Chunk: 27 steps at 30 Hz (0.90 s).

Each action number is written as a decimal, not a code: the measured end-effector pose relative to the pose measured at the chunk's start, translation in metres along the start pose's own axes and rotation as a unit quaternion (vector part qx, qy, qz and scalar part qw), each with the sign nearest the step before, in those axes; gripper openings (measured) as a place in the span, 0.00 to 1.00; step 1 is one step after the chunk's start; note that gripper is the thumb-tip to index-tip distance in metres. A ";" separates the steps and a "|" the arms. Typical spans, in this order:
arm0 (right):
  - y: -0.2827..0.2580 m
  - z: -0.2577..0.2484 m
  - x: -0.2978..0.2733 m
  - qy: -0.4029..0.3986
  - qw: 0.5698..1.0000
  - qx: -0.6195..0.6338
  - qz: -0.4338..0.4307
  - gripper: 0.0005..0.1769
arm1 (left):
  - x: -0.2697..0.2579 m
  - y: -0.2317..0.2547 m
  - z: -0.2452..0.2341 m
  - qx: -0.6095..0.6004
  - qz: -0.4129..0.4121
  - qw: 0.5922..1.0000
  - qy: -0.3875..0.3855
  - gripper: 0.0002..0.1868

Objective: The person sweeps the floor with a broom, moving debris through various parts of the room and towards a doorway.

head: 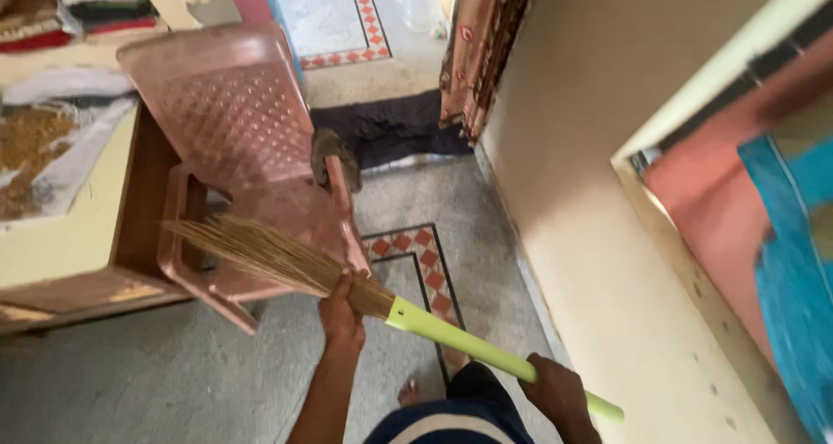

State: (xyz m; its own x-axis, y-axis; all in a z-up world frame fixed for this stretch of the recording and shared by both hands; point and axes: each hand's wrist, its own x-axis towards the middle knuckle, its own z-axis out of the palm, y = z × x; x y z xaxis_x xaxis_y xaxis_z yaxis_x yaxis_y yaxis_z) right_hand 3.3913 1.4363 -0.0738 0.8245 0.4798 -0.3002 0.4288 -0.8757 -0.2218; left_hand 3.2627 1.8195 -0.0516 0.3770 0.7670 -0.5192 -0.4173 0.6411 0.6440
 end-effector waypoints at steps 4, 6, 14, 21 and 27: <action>-0.008 -0.035 0.117 -0.025 1.000 0.009 -0.009 0.13 | 0.081 -0.013 0.062 0.007 0.013 0.999 0.037 0.20; -0.010 -0.050 0.184 -0.024 0.999 -0.009 -0.045 0.13 | 0.128 -0.022 0.086 -0.032 0.029 0.999 -0.020 0.19; -0.040 -0.132 0.430 -0.036 0.985 -0.019 -0.170 0.12 | 0.233 0.005 0.243 -0.040 0.091 0.994 0.049 0.17; -0.059 -0.128 0.566 -0.081 0.975 0.072 -0.193 0.16 | 0.320 0.027 0.351 0.157 0.267 0.950 0.034 0.19; -0.116 -0.105 0.683 -0.111 0.958 0.205 -0.168 0.17 | 0.464 0.056 0.454 0.250 0.269 0.930 -0.032 0.16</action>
State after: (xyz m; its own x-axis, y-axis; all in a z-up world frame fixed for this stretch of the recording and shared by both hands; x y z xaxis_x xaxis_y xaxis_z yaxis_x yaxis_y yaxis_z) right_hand 3.9434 1.8604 -0.1559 0.5466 0.7709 -0.3271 0.4387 -0.5963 -0.6724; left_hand 3.7894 2.1995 -0.0015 0.2794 0.9599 -0.0229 -0.1297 0.0614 0.9897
